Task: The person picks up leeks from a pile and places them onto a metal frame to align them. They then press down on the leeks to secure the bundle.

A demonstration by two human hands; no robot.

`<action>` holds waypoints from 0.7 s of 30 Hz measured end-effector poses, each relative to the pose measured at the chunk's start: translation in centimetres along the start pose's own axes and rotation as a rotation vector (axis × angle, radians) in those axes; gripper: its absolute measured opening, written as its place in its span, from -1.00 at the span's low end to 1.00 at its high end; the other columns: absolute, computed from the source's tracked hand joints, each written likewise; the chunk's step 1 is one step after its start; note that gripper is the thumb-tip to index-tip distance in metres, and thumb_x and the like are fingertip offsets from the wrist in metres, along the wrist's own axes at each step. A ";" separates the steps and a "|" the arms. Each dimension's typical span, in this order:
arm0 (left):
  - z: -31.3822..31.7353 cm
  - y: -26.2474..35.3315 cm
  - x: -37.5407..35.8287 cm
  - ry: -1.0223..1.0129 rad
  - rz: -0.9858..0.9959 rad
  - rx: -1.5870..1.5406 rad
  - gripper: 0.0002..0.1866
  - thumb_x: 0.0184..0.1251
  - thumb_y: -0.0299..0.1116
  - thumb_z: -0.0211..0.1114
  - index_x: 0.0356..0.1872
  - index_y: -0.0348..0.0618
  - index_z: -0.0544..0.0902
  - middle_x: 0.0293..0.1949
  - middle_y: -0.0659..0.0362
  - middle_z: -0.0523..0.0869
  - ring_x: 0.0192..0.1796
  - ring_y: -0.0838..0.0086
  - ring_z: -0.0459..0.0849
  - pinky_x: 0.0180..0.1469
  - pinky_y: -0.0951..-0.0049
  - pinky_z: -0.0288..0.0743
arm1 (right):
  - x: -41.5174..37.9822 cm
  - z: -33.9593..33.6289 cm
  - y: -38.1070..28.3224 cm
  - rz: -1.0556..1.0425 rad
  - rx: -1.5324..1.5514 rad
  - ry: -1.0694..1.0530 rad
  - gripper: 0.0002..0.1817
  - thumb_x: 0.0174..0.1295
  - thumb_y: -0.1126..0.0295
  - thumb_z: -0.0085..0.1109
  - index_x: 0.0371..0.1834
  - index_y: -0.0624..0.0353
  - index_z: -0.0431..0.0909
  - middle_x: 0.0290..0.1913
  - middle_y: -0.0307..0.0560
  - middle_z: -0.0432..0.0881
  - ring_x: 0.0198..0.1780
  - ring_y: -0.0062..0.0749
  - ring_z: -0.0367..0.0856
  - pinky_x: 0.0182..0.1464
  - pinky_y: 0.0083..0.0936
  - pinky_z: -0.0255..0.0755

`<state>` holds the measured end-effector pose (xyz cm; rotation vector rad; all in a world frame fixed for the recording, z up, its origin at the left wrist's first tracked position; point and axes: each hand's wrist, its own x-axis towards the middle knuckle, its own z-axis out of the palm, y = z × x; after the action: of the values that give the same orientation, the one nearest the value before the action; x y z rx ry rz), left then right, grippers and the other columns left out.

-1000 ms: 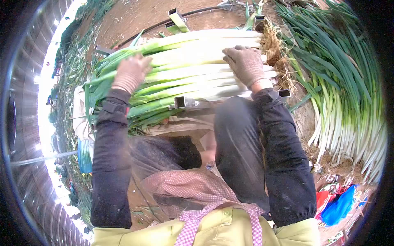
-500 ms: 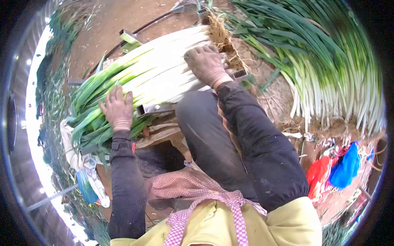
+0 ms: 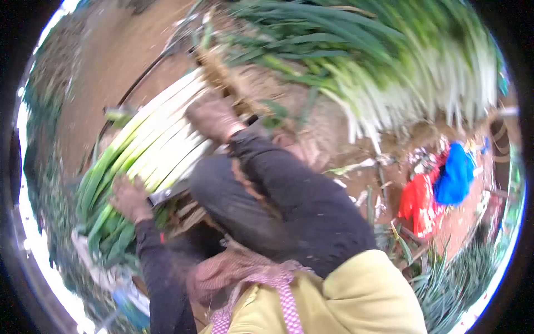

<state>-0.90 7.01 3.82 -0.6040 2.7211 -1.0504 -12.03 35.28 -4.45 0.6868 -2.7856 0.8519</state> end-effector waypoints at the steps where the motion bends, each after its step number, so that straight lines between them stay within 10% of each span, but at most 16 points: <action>1: 0.5 -0.1 0.3 -0.011 -0.012 0.022 -0.33 0.61 0.26 -0.25 0.56 0.19 0.32 0.62 0.25 0.26 0.64 0.41 0.18 0.61 -0.10 -0.03 | 0.1 0.1 0.2 -0.053 0.016 0.026 -0.80 0.31 0.28 0.16 -0.08 0.03 0.66 -0.11 -0.05 0.67 0.01 -0.13 0.63 0.18 -0.11 0.42; 7: 8.6 -2.2 2.7 0.290 0.002 0.048 -0.46 0.58 0.24 -0.05 0.41 0.33 0.50 0.50 0.43 0.46 0.53 0.50 0.36 0.48 -0.09 0.25 | -2.0 -5.3 -2.1 -0.027 0.538 0.259 -0.74 0.19 0.26 0.27 -0.08 0.03 0.70 -0.12 0.02 0.71 0.04 0.05 0.65 0.13 -0.03 0.47; 11: 9.1 -2.3 3.6 0.318 -0.001 0.018 -0.47 0.58 0.21 -0.01 0.39 0.28 0.52 0.45 0.44 0.52 0.49 0.48 0.43 0.44 -0.14 0.28 | -8.2 -12.1 3.2 0.080 0.345 0.369 -0.61 0.20 0.27 0.27 0.12 0.01 0.64 0.00 0.03 0.71 0.10 -0.02 0.66 0.16 -0.09 0.47; 21: 9.0 -3.3 3.5 0.244 -0.026 -0.002 -0.47 0.63 0.14 -0.03 0.49 0.28 0.43 0.50 0.44 0.44 0.51 0.44 0.39 0.52 0.01 0.21 | -31.0 -15.6 33.0 1.169 -0.258 0.120 -0.19 0.19 0.01 0.36 0.50 0.04 0.36 0.36 0.18 0.55 0.26 0.12 0.62 0.31 -0.12 0.47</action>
<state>-0.40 -2.18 -0.67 -0.5458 2.9278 -1.2011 0.05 80.09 -16.10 -1.1000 -2.9219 0.5548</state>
